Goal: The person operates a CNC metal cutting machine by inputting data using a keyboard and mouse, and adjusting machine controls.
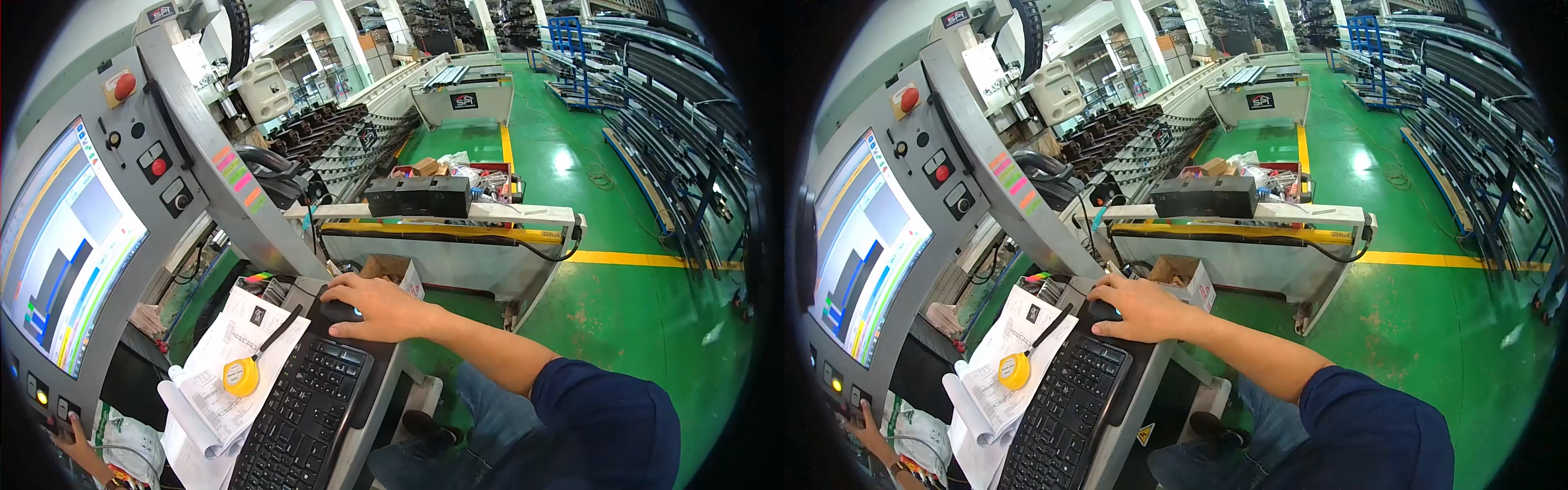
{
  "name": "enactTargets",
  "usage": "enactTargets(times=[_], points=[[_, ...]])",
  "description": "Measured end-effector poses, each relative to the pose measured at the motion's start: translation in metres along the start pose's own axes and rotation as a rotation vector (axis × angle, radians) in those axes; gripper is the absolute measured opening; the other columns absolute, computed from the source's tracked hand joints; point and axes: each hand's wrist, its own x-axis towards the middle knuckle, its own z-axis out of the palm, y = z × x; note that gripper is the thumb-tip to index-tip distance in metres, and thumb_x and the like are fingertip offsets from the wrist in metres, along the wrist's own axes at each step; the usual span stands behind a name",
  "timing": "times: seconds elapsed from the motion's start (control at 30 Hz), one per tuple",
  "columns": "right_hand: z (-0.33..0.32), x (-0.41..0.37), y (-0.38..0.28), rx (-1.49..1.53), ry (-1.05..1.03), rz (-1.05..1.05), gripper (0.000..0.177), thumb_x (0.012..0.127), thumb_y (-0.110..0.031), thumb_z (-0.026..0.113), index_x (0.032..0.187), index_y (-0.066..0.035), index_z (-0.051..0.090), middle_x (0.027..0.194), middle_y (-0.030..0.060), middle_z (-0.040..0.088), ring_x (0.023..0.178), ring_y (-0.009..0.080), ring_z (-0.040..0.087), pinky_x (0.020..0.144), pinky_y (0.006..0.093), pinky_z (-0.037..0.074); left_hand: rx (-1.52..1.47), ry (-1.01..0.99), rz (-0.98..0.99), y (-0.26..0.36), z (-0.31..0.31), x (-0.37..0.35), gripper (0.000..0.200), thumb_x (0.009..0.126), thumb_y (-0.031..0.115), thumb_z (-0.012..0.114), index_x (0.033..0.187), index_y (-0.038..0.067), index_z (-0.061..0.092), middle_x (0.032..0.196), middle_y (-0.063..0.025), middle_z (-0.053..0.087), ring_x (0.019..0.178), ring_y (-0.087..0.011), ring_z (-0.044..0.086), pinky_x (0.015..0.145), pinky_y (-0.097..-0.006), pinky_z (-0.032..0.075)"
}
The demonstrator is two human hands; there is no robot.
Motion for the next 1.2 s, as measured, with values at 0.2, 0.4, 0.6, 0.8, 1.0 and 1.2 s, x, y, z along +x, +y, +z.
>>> enactTargets(times=[0.2, 0.4, 0.6, 0.8, 1.0, 1.2], points=[[-0.006, 0.002, -0.005, 0.015, -0.067, 0.073, 0.058, 0.095, -0.047, 0.069, 0.137, -0.009, 0.059, 0.143, 0.0171, 0.055, 0.122, 0.0404, 0.060, 0.102, 0.0503, 0.050, -0.164, -0.057, -0.041, 0.023, -0.004, -0.009, 0.076, 0.097, 0.022, 0.076, 0.157, 0.000, 0.035, 0.156, -0.0225, 0.045, 0.141, -0.0327, 0.049, 0.119, -0.0432, 0.039], [-0.004, 0.003, -0.007, 0.066, 0.028, -0.044, 0.055, 0.092, -0.043, 0.073, 0.131, -0.005, 0.064, 0.138, 0.0180, 0.059, 0.123, 0.0389, 0.061, 0.105, 0.0467, 0.049, -0.232, -0.048, -0.021, 0.067, -0.005, -0.022, 0.067, 0.089, 0.001, 0.079, 0.146, 0.004, 0.045, 0.145, -0.0170, 0.054, 0.127, -0.0283, 0.058, 0.108, -0.0406, 0.050], [-0.004, 0.007, -0.022, 0.098, 0.016, 0.000, 0.052, 0.090, -0.032, 0.077, 0.131, -0.004, 0.063, 0.141, 0.0159, 0.058, 0.125, 0.0372, 0.062, 0.101, 0.0403, 0.051, -0.184, -0.010, 0.016, 0.100, -0.002, -0.037, 0.078, 0.084, 0.010, 0.087, 0.147, 0.005, 0.041, 0.135, -0.0137, 0.057, 0.120, -0.0244, 0.060, 0.101, -0.0370, 0.050], [-0.004, 0.009, -0.034, 0.122, -0.020, 0.063, 0.052, 0.089, -0.029, 0.075, 0.131, -0.002, 0.062, 0.140, 0.0150, 0.059, 0.123, 0.0334, 0.063, 0.100, 0.0392, 0.049, -0.216, 0.015, -0.028, 0.134, -0.001, -0.049, 0.074, 0.083, 0.010, 0.086, 0.143, 0.008, 0.043, 0.131, -0.0140, 0.057, 0.117, -0.0238, 0.062, 0.098, -0.0358, 0.052], [-0.002, 0.009, -0.032, 0.104, -0.006, 0.049, 0.053, 0.090, -0.032, 0.075, 0.131, -0.002, 0.063, 0.138, 0.0145, 0.060, 0.124, 0.0335, 0.062, 0.103, 0.0390, 0.048, -0.143, 0.017, -0.056, 0.150, -0.002, -0.054, 0.070, 0.083, 0.009, 0.085, 0.141, 0.008, 0.045, 0.130, -0.0141, 0.056, 0.115, -0.0250, 0.063, 0.097, -0.0366, 0.053], [-0.003, 0.007, -0.032, 0.093, -0.008, 0.059, 0.053, 0.090, -0.033, 0.075, 0.131, -0.002, 0.063, 0.138, 0.0150, 0.060, 0.126, 0.0341, 0.061, 0.105, 0.0398, 0.047, -0.129, 0.037, -0.028, 0.147, 0.001, -0.053, 0.068, 0.084, 0.009, 0.083, 0.141, 0.007, 0.045, 0.131, -0.0149, 0.054, 0.116, -0.0253, 0.062, 0.097, -0.0368, 0.053]])
